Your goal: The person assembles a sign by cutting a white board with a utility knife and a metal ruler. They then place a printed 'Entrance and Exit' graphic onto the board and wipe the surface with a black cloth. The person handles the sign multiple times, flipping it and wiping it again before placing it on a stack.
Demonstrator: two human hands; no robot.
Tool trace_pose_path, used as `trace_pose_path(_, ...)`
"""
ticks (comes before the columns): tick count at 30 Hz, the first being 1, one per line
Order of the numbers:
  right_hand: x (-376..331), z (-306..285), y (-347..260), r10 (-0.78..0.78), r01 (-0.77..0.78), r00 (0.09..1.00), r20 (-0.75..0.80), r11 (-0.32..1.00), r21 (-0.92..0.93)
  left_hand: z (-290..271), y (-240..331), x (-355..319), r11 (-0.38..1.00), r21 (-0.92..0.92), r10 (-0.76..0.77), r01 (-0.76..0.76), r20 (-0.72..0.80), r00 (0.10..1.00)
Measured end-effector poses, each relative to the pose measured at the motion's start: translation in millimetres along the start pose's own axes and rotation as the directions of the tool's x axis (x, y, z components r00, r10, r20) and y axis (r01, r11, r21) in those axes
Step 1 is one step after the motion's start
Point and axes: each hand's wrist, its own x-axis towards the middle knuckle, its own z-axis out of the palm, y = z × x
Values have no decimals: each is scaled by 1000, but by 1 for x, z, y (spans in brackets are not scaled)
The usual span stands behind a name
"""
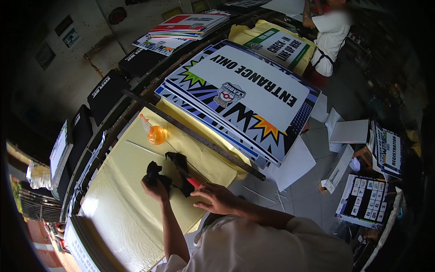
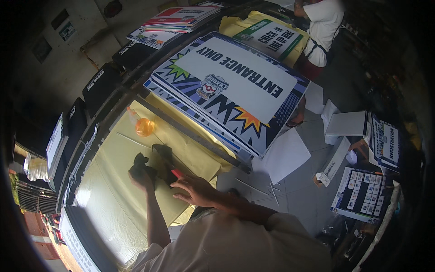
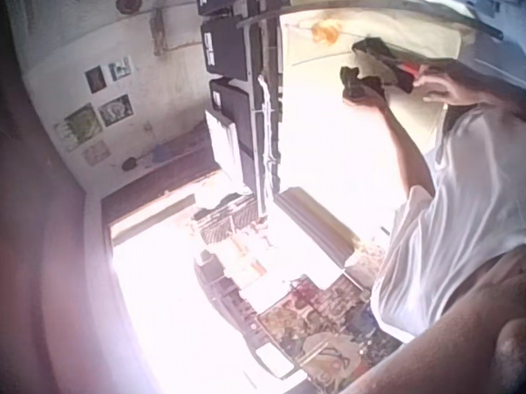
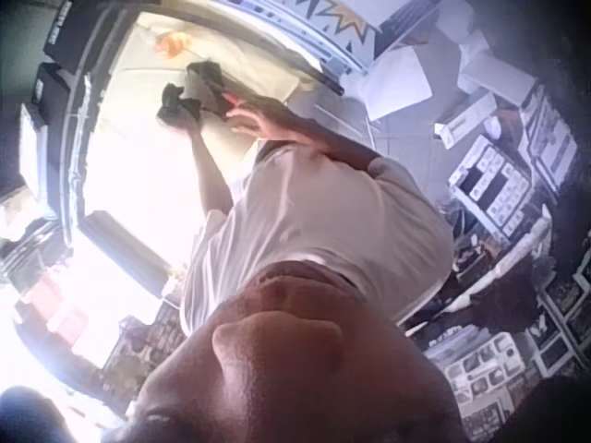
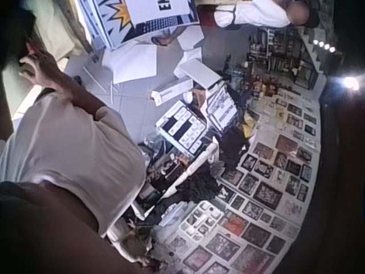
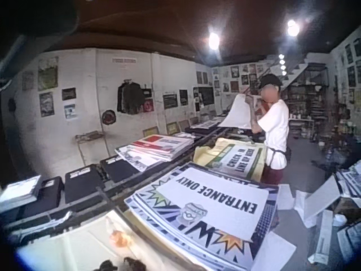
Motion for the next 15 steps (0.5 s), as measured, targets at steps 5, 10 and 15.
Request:
trace_pose_path(5,37,-5,-17,200,-200,979,32,930,309,-65,71,41,641,-723,-231,258,138,963)
trace_pose_path(10,65,-8,-44,205,-169,979,-14,844,510,-62,190,-6,508,-843,282,177,356,891)
trace_pose_path(15,99,-115,-97,322,-192,937,-133,796,574,-78,285,25,695,-557,594,-454,89,800)
